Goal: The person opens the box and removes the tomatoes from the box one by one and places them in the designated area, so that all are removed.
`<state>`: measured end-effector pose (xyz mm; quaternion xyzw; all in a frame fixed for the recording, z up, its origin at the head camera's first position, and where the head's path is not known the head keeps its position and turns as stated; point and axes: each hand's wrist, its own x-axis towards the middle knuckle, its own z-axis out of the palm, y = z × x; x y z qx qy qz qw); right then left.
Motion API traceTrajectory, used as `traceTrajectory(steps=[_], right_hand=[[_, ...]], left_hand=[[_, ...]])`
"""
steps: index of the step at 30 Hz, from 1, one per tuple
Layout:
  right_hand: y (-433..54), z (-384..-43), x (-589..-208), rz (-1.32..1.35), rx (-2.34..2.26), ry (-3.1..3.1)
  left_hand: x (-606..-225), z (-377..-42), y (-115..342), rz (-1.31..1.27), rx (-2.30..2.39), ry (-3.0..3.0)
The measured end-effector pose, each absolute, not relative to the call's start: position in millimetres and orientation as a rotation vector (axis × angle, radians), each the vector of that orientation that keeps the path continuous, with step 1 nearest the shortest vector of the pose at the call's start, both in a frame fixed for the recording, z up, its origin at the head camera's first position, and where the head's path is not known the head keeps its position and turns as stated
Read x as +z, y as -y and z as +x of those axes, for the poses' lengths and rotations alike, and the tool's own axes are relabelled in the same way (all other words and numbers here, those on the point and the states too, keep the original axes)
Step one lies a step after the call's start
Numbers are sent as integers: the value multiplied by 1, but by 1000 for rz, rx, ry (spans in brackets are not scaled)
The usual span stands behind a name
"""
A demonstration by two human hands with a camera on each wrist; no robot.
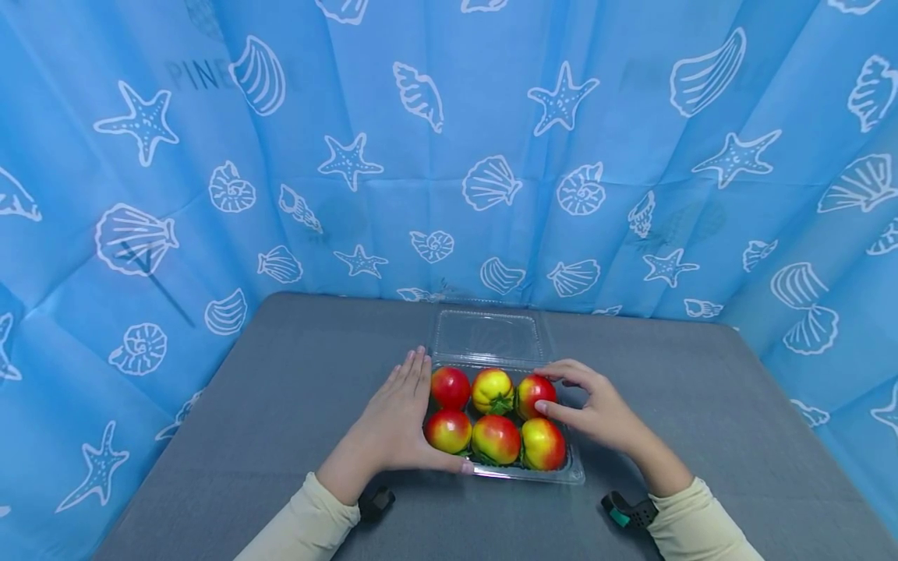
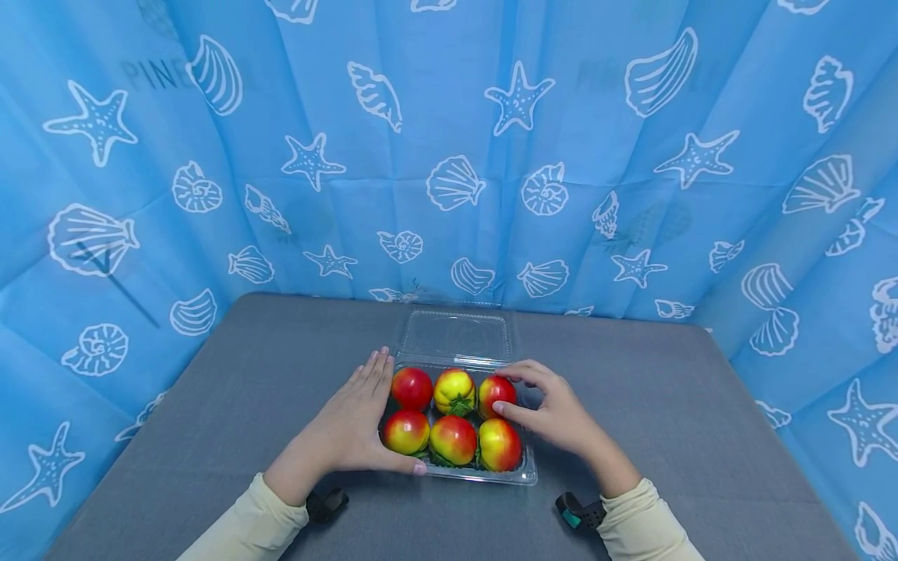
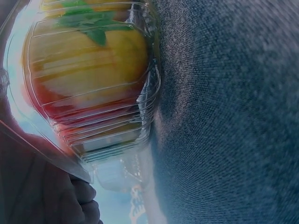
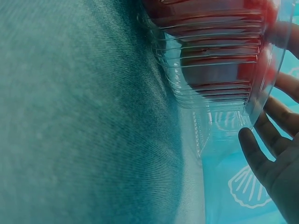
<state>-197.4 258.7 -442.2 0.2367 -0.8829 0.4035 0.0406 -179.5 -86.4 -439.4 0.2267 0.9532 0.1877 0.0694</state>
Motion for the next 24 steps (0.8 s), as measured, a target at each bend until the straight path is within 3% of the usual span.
traceTrajectory(steps=[24], right_hand=[[-273,-199,-431,667,1302,2631]], left_hand=[[-441,-180,87,679,566,-2880]])
